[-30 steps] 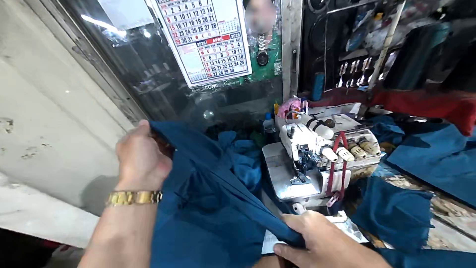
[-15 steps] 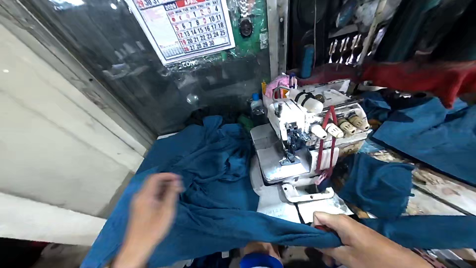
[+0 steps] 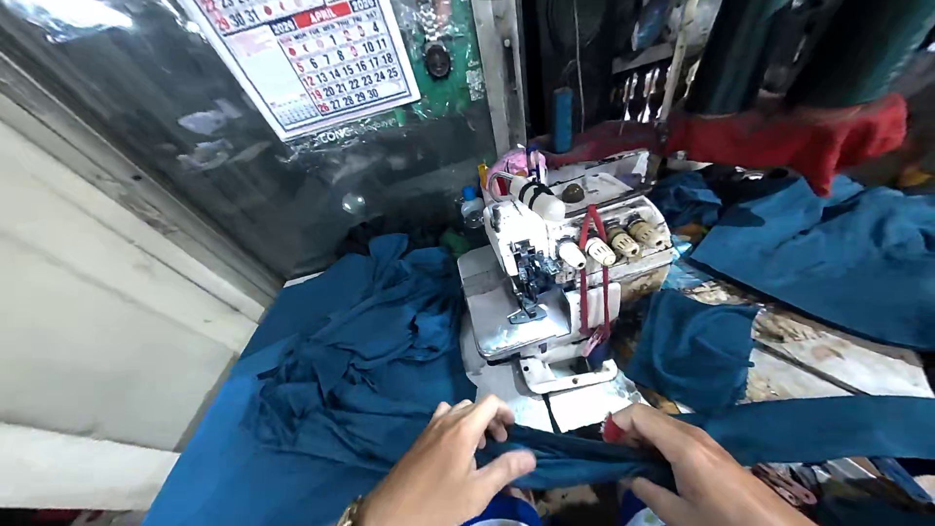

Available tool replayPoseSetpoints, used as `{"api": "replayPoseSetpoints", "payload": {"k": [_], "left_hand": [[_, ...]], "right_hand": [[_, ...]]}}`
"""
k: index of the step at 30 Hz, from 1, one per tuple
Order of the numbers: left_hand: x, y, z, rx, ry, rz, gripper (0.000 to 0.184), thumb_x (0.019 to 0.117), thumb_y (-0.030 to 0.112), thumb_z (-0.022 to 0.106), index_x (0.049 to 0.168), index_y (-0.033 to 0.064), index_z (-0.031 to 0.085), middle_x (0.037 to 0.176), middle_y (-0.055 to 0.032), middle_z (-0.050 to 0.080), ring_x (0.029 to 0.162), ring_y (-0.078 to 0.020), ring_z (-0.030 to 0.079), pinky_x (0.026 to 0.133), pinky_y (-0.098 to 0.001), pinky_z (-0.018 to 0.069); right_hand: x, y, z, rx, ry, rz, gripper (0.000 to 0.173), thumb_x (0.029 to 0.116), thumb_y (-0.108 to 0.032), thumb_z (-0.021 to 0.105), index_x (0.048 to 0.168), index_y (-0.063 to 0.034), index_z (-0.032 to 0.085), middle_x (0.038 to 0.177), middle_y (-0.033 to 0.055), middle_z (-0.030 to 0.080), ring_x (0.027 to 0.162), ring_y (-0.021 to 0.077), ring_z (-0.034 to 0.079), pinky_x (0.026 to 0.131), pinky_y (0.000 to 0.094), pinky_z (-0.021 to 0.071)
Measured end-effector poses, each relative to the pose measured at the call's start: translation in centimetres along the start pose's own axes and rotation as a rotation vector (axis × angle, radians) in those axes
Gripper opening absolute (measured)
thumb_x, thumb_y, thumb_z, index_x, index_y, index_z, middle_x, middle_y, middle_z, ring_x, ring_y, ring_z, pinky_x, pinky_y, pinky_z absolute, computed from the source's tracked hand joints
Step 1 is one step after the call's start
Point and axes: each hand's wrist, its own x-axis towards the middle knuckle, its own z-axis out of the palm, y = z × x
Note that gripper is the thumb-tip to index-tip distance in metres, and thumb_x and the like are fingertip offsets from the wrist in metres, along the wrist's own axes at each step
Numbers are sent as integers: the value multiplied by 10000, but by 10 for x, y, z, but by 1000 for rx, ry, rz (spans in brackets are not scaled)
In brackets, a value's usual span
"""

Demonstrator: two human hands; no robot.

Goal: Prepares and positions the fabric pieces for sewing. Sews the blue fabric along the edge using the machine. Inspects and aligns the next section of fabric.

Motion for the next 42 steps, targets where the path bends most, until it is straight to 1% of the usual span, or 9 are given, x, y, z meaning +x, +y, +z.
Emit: {"api": "replayPoseSetpoints", "payload": {"k": [8,12,16,18,20,24,30,38,42], "left_hand": [[24,12,6,8,172,123,197,996,438,612,1007,254,681,1133,86,652,1145,-96,584,980,-420,478],[16,20,2,-340,111,84,136,1043,283,603,1095,157,595,813,53,687,642,-88,682,580,-298,620],[10,17,7,-50,143,106,359,1011,487,592,1267,254,685,1177,59,666,1103,-93,620,940,-361,547],[13,11,23,28,156,150,294,1011,493,574,1169,294,721,1318,77,628,1268,-118,544,1057,-436,448],[8,7,28,-63,197,159,237,1025,433,584,1015,230,706,1124,101,693,1139,-56,611,1068,-409,442],[-32,-7,-3,-365,176,57,237,1052,346,581,1044,116,639,779,14,636,662,-87,610,597,-287,545],[-49,-24,-85,192,478,-99,263,1000,470,599,1015,229,702,911,74,704,815,-81,688,704,-368,610],[32,-91,-16,243,547,-220,250,978,364,658,1160,201,711,1141,-34,680,1134,-267,627,969,-589,498],[-9,-16,4,-55,766,-136,238,996,325,637,1056,111,722,957,21,721,842,-93,699,733,-323,619]], "right_hand": [[-2,8,-9,191,-85,83,284,1021,-372,612,1235,-204,695,885,-12,698,739,107,662,680,346,586],[2,5,7,-71,-154,105,182,965,-321,640,1068,-207,738,987,5,700,904,172,684,780,465,587],[11,-9,9,75,-81,28,223,1073,-311,499,1142,-143,630,880,23,672,747,146,659,671,381,578],[15,-21,13,147,-22,-39,213,1080,-291,504,1150,-133,628,851,10,654,708,110,633,635,326,559],[13,-33,9,149,31,-93,200,1045,-287,590,1130,-129,678,874,-4,684,751,89,650,672,313,570],[4,-30,-14,142,-203,-63,271,975,-331,712,1167,-140,723,987,20,747,878,117,710,796,384,611],[45,-32,29,527,-207,58,204,1029,-302,641,1064,-113,706,808,28,701,586,145,663,513,333,599],[57,-29,56,820,-53,336,208,1009,-153,654,1196,-64,660,1049,106,762,626,263,719,519,395,632],[52,-28,53,927,-20,344,300,962,-112,708,1243,-35,637,963,128,755,598,245,700,492,379,611]]}}
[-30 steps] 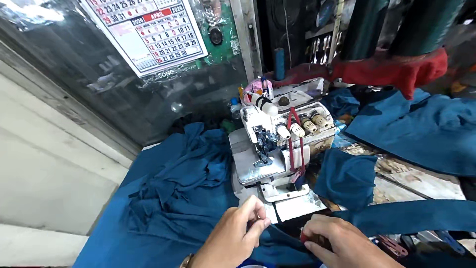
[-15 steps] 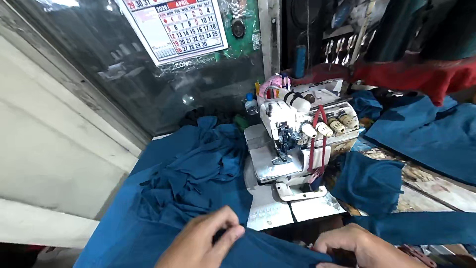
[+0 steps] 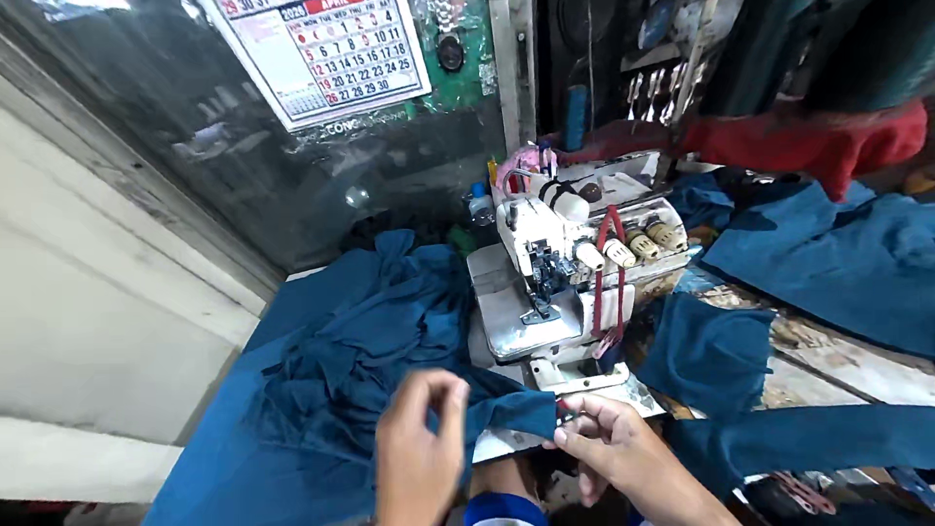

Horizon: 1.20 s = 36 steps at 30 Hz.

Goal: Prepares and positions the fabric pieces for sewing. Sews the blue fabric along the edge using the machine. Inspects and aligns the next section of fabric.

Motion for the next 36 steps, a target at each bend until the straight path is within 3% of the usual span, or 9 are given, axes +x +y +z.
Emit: {"api": "replayPoseSetpoints", "payload": {"k": [4,7,12,16,21,23,26,31,36], "left_hand": [[-57,35,38,-323,-2,-46,143,943,208,743,972,69,739,929,-32,709,799,-118,689,688,-280,612],[-40,27,35,0,-112,-5,349,936,283,710,1261,154,715,1216,-55,654,1084,-159,639,890,-337,581],[-36,7,23,127,-96,230,66,925,263,711,947,264,773,1186,19,688,1199,-199,601,1015,-457,499],[-81,16,0,87,-324,220,125,908,293,740,1029,273,763,1286,-23,657,1291,-244,540,1049,-506,441],[-75,52,27,-280,-105,-50,245,866,253,836,934,70,690,871,-32,671,781,-123,666,681,-301,603],[-76,56,57,-298,-162,-194,432,785,325,892,1013,58,641,920,-41,660,762,-115,662,671,-300,608],[-74,54,70,-383,-115,-257,303,771,205,883,949,80,672,903,-18,670,698,-100,662,610,-282,611],[-68,50,57,-441,-181,-306,211,860,270,824,912,96,715,914,-3,701,752,-105,694,678,-288,631],[-69,51,29,-355,-43,-196,94,871,53,723,957,42,686,967,-44,712,761,-117,701,648,-285,634]], "right_hand": [[2,4,4,-7,-17,-27,204,960,-119,705,1147,-41,677,956,127,743,616,253,704,504,393,617],[-2,1,-2,-62,-9,39,187,985,-167,683,1150,-82,660,1047,122,724,690,288,732,562,445,656],[-4,1,2,146,96,81,180,1020,-112,576,1173,-17,572,964,187,704,675,327,725,555,466,645],[-7,11,1,268,148,63,156,1024,-103,562,1149,-13,537,858,192,680,582,295,690,507,435,624],[-7,8,9,45,160,-25,416,912,-89,742,1274,-61,539,923,123,723,558,231,659,419,342,554],[-6,10,11,-77,177,-127,471,847,-136,830,1247,-64,591,902,82,739,664,208,699,535,330,595],[-6,2,11,-168,230,-185,517,758,-221,906,1176,-63,644,803,50,690,639,185,657,558,321,578],[-7,-8,14,-190,135,-107,379,891,-245,806,1203,-71,679,811,68,733,587,185,674,473,316,557],[-4,10,-12,-807,249,-154,398,845,-250,709,1242,-266,688,753,-97,694,590,67,643,542,320,574]]}}
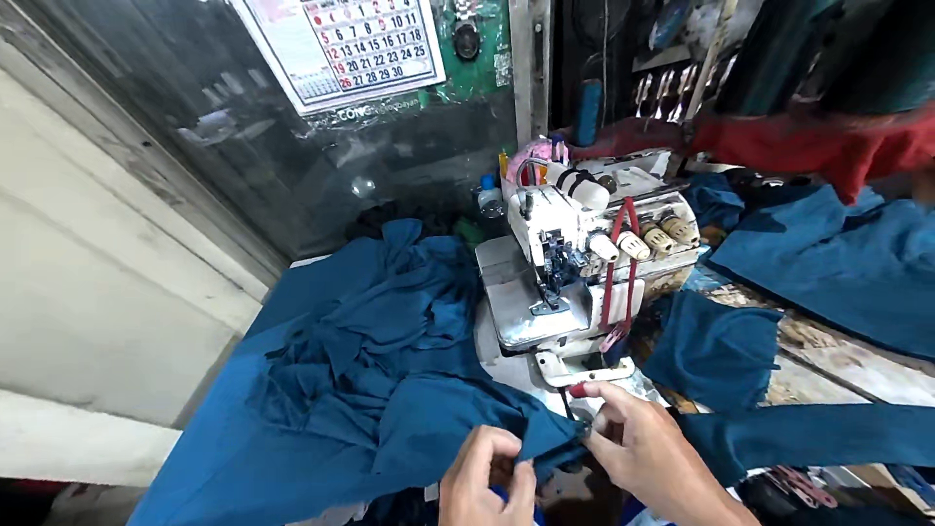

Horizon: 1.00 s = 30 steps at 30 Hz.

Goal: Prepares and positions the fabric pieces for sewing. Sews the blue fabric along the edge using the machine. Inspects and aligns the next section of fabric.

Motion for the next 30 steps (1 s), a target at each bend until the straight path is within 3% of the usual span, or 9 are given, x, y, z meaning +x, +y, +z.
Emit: {"api": "replayPoseSetpoints", "payload": {"k": [2,5,9,13,17,21,24,27,30], "left_hand": [[0,12,-2,104,27,55,182,874,46,678,1049,15,713,988,-51,713,789,-90,691,672,-256,614],[-4,11,1,218,41,143,145,932,131,713,1049,60,761,1003,-51,706,852,-77,680,716,-224,597],[-6,10,2,254,110,194,116,910,101,732,1000,61,794,968,-51,717,872,-83,693,745,-209,600],[-6,-6,-11,311,-44,113,256,1059,179,523,1131,55,735,1158,-90,708,1088,-140,685,930,-290,581],[18,22,-54,393,68,208,297,1098,192,413,1197,35,645,939,-79,672,770,-96,630,679,-266,548],[67,33,-49,680,123,426,267,1030,298,588,1070,104,768,966,-83,736,818,-178,716,680,-338,603],[100,-46,-7,869,-94,321,323,1007,468,576,1048,203,756,957,-27,704,748,-190,710,606,-406,604],[100,-62,1,885,-94,238,395,964,548,589,1057,207,766,976,-5,697,880,-182,691,755,-404,598],[89,-45,-7,809,-6,302,286,969,443,614,1040,213,769,991,8,690,982,-187,653,864,-412,544]], "right_hand": [[-1,1,0,-26,-11,-30,247,876,-256,675,1116,-252,732,762,-93,700,604,61,653,544,315,582],[-6,-6,3,16,34,-101,138,913,-295,666,1000,-223,745,892,-86,705,694,40,665,605,276,595],[-13,-12,6,111,102,-94,120,920,-299,694,930,-180,702,809,-61,698,575,64,659,502,281,597],[-12,-31,20,167,-37,-66,248,877,-205,727,1098,-151,627,829,-39,718,628,106,695,545,342,617],[-25,-80,12,392,-236,-251,348,1006,-192,655,1336,-143,555,822,9,729,612,144,692,528,356,608],[-5,-69,25,423,-171,-113,283,992,-189,657,1248,-136,549,785,-2,729,574,147,704,482,346,619],[19,-27,45,19,-94,32,336,954,-355,638,1226,-167,578,728,-32,678,598,138,675,584,379,602],[20,-29,42,-171,-113,92,428,931,-459,634,1243,-173,571,731,-14,649,639,185,655,631,439,571],[18,-23,45,-138,-80,55,406,923,-463,636,1207,-179,576,664,-43,600,567,152,606,566,400,547]]}}
